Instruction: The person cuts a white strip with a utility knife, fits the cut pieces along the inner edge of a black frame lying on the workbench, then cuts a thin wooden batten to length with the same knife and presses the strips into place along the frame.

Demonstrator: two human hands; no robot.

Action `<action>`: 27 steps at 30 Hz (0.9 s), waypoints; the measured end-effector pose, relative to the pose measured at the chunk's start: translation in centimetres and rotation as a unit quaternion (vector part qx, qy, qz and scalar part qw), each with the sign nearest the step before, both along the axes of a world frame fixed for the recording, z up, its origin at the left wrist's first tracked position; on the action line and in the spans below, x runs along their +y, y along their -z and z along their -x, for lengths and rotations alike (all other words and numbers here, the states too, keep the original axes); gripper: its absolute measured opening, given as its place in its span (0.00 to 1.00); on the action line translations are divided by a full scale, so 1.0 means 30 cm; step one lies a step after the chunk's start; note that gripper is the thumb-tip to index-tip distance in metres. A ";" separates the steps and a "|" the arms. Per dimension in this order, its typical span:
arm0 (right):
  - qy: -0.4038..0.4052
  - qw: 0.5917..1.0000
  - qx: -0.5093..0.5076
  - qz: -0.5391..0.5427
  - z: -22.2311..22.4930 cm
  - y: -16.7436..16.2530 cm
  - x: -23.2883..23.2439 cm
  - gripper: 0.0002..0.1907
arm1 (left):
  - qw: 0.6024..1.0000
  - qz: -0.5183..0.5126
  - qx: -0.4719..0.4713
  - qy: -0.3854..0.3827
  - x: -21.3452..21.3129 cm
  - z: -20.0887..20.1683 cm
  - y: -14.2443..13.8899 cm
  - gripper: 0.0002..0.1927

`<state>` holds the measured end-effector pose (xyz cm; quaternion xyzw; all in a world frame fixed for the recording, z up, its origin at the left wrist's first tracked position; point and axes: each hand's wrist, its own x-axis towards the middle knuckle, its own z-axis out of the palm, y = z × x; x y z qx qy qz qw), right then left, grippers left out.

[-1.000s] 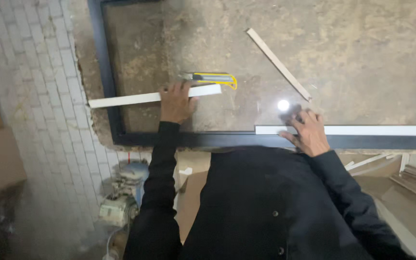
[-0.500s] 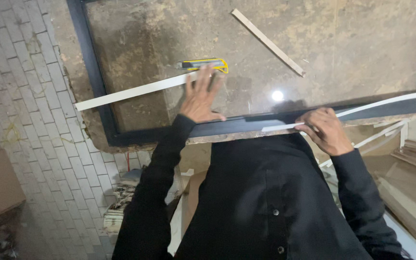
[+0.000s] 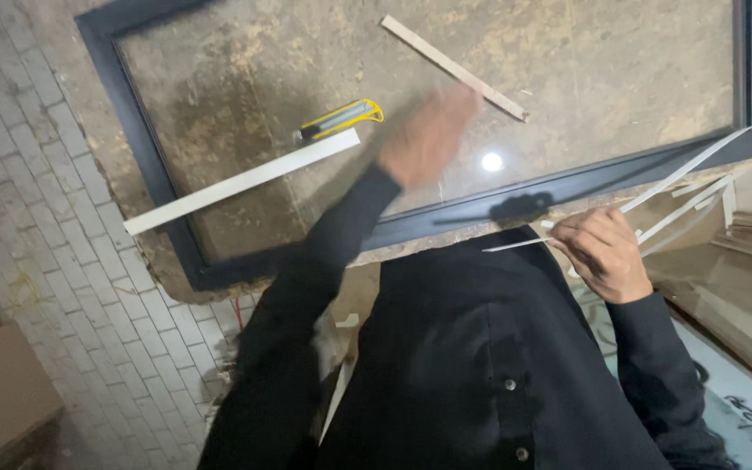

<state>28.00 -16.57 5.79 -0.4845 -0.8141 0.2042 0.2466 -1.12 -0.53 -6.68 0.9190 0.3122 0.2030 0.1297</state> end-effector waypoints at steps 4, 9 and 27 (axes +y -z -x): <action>0.003 0.999 -0.025 -0.027 0.001 0.011 -0.015 0.10 | 0.957 0.184 0.086 0.206 -0.283 0.270 -0.054 0.45; 0.003 1.000 -0.016 -0.008 0.011 0.019 -0.039 0.10 | 0.938 0.194 0.108 0.266 -0.293 0.420 -0.026 0.49; -0.028 0.999 -0.031 0.016 0.052 0.113 0.053 0.12 | 0.959 0.171 0.093 0.207 -0.154 0.168 -0.018 0.51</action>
